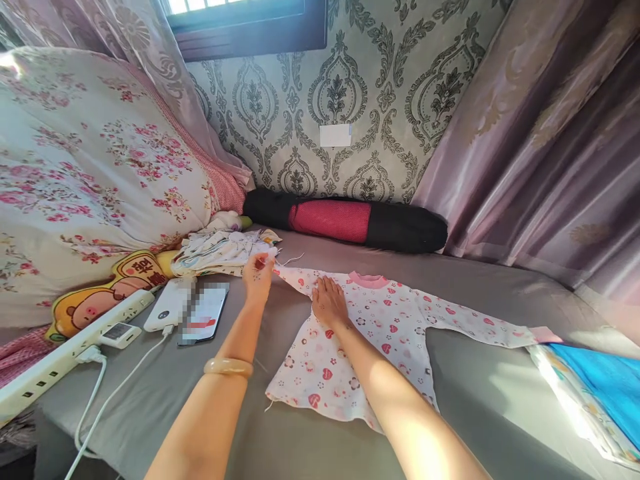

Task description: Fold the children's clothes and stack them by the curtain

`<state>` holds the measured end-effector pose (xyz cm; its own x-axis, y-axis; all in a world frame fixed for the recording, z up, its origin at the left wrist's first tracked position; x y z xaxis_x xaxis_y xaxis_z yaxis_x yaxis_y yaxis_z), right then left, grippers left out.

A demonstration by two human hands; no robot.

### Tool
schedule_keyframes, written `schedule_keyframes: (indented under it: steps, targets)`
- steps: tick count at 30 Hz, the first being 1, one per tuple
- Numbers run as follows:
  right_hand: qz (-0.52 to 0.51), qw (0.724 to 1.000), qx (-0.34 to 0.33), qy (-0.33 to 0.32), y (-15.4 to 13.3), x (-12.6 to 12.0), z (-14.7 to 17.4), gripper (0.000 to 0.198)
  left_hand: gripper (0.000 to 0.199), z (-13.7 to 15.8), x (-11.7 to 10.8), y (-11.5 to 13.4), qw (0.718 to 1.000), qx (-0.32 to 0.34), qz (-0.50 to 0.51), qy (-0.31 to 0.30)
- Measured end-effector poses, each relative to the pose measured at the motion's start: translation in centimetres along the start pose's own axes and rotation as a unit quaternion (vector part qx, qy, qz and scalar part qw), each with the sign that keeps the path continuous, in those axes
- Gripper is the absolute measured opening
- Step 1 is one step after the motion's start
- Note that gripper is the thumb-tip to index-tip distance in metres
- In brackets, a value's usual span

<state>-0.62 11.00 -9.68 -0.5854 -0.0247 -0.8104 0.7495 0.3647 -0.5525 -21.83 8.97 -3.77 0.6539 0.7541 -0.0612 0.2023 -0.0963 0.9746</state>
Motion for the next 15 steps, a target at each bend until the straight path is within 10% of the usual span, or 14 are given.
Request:
schedule_keyframes:
  steps: [15]
  targets:
    - [0.021,1.000,0.007,0.001,-0.4,-0.3,0.2,0.053,0.038,-4.5,0.8,-3.1,0.973,-0.185,0.130,-0.048]
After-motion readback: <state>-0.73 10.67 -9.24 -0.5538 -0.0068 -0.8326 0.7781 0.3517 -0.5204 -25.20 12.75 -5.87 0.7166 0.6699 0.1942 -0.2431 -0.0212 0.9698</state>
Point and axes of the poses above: each hand's wrist, its own z-axis away from the middle knuckle, its own x-axis out of the palm, y = z × x, the point moved 7 cm from there along -z, towards the middle knuckle, and after that the axes turned 14 degrees about -z, right-handed, at the moved point
